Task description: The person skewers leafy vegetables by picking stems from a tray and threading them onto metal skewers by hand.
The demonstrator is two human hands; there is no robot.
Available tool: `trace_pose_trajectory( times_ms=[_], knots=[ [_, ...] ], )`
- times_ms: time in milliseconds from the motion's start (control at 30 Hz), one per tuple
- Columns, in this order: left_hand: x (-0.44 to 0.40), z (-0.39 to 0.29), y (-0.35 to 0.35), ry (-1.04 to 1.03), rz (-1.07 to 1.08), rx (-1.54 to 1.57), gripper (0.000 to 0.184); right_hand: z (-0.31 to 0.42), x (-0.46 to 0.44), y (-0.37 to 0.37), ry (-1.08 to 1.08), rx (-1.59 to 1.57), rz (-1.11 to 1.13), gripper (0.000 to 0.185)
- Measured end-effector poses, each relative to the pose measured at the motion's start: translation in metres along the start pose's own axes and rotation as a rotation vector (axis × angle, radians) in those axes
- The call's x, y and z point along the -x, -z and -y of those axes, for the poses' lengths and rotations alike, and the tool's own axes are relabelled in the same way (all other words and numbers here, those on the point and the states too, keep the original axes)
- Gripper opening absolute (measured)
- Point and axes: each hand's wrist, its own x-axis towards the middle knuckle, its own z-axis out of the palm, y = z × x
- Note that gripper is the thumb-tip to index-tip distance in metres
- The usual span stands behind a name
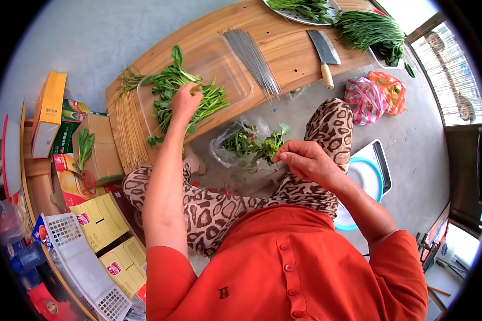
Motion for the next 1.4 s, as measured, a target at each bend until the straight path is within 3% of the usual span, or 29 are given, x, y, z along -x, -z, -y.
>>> trace_pose_trajectory(
  times_ms=[133,267,333,467,600,700,833,933,1000,1133,1300,1333,1400],
  knots=[
    [0.005,-0.035,-0.008,0.104,0.136,-0.168,0.032,0.003,0.000,-0.001,-0.004,-0.013,0.000,0.024],
    [0.007,-0.024,-0.027,0.076,0.116,-0.299,0.030,0.002,0.002,0.000,-0.011,-0.008,-0.014,0.024],
    [0.012,-0.022,-0.030,-0.050,0.054,-0.338,0.025,0.000,0.003,0.001,-0.003,-0.012,-0.009,0.024],
    [0.010,-0.024,-0.024,-0.217,0.166,-0.441,0.020,0.002,0.003,0.001,-0.004,-0.001,-0.019,0.024],
    [0.010,-0.026,-0.012,-0.204,0.136,-0.423,0.021,0.007,0.002,0.002,-0.011,-0.014,-0.019,0.022],
    [0.009,-0.017,0.003,-0.043,0.044,-0.210,0.022,0.006,0.004,0.000,-0.030,-0.012,-0.024,0.021],
    [0.004,-0.001,0.034,-0.066,-0.076,0.188,0.031,0.001,0.003,-0.004,-0.027,-0.011,-0.014,0.023],
    [0.007,0.003,0.064,0.027,-0.121,0.415,0.028,0.005,0.002,-0.008,0.005,0.010,-0.003,0.024],
    [0.014,-0.003,0.086,0.110,-0.230,0.372,0.020,0.011,0.004,-0.010,-0.024,0.026,-0.004,0.022],
    [0.023,-0.020,0.134,-0.023,-0.469,0.680,0.022,0.005,0.004,-0.015,-0.002,0.045,-0.008,0.025],
    [0.046,-0.065,0.208,-0.165,-0.732,0.842,0.027,0.009,0.003,-0.021,-0.010,0.068,0.001,0.025],
    [0.053,-0.072,0.216,-0.166,-0.745,0.839,0.027,0.011,0.002,-0.023,-0.014,0.080,0.003,0.025],
    [0.064,-0.091,0.218,-0.195,-0.536,1.057,0.027,0.016,0.000,-0.026,0.026,0.104,0.011,0.024]
  ],
)
